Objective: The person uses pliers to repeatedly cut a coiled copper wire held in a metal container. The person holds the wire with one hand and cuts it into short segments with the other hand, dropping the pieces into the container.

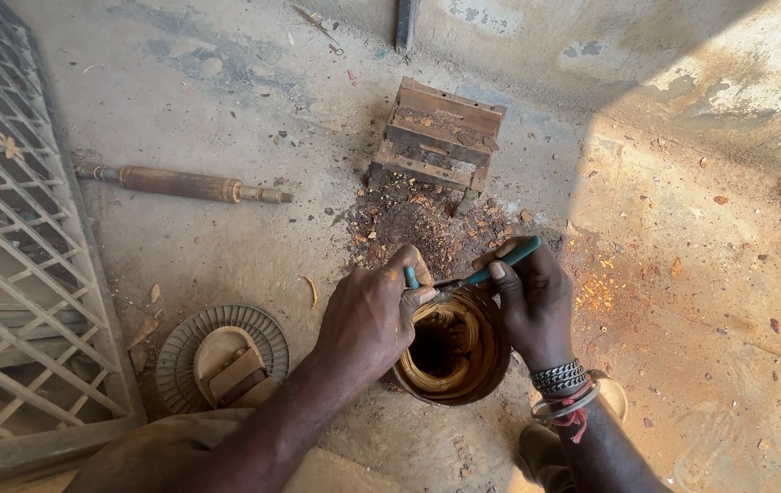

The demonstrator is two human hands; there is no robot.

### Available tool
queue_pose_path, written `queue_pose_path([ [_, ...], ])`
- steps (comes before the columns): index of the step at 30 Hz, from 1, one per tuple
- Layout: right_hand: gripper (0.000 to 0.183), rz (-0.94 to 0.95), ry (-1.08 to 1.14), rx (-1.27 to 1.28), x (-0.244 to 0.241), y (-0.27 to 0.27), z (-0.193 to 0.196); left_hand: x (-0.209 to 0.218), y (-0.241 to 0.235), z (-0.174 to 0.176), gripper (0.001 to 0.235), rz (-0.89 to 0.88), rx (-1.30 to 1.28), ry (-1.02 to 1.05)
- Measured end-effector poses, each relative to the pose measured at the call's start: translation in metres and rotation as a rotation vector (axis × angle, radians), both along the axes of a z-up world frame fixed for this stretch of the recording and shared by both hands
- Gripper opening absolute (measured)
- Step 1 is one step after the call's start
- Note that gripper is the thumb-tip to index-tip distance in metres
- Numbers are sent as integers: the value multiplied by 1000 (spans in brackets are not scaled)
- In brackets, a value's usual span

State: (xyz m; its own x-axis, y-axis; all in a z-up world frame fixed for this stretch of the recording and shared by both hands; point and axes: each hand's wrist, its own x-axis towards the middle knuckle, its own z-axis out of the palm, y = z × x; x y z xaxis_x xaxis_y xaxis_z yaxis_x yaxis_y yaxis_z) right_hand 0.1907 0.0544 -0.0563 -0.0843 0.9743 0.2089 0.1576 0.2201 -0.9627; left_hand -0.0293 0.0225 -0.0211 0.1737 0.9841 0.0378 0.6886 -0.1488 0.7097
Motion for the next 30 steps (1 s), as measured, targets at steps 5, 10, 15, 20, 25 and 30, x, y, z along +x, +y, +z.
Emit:
queue_pose_path([
  [5,13,24,-22,145,-2,-3,-3,1,-3,-11,48,-1,76,101],
  [10,13,60,-1,85,-3,-11,-2,3,3,-24,40,-9,152,41],
  [15,11,39,-168,76,-8,-5,4,4,8,-22,20,-14,165,123],
  [20,13,168,29,36,-2,0,4,11,5,-1,41,52,-5,131],
  [25,13,169,120,-37,8,-1,-1,6,2,12,35,17,1,72],
  [30,14,182,150,-59,9,-1,0,6,1,18,25,19,32,13],
])
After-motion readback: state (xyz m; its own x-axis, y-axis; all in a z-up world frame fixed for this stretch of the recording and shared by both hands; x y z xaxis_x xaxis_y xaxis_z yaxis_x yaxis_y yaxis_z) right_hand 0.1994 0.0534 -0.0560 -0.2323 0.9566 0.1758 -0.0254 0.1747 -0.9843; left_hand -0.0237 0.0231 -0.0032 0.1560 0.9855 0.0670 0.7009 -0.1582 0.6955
